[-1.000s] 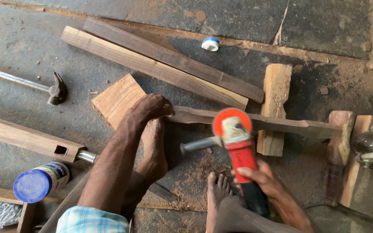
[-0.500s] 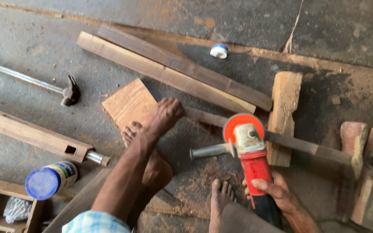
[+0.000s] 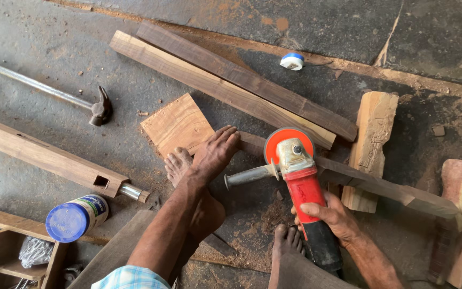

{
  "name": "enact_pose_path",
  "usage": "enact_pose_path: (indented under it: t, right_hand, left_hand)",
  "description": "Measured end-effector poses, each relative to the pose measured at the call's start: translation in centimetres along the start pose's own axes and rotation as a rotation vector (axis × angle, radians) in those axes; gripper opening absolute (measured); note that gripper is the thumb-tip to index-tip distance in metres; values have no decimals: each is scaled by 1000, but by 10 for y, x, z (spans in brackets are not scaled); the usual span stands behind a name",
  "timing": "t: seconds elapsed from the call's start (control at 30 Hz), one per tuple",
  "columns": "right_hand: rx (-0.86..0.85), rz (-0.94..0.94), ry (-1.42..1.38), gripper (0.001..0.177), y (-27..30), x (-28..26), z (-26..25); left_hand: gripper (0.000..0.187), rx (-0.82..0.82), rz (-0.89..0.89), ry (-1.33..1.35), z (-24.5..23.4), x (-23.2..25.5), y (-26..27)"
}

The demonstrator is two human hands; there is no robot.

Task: The person uses an angle grinder to sand and shape pieces of wood on the floor. They move the tool along the edges and surfaces of the wood pieces, reposition them by hand, and set the finished pieces aside.

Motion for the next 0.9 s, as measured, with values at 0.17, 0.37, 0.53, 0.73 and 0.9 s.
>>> enact_pose_path:
  t: [0.17,0.37,0.53,0.73,0.9]
  right_hand:
    - [16,22,-35,71,-1,10,-8]
    - [96,57,-73,70,26,32,-39]
    - [136,72,-88,72,44,42,-50]
    - [33,22,-73,70,24,27,-19]
    - [-24,77,-93,69,14,32,1]
  left_hand:
    - [39,-44,-30,-25,-2,3,2]
    - [40,-57,-17,-81,5,3,7]
    - [40,-81,8,-127,7,6,10]
    - [41,-101,-28,-75,7,5,9]
    - [40,-114,-45,-35,5,7,7]
Point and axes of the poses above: each hand's wrist, its own y-axis away from the middle knuckle, its own z-axis out of the palm, x = y × z, the point moved 8 cm from there along -y, towards the middle knuckle, and after that the axes turned 5 degrees about z, right-handed, at the moved point
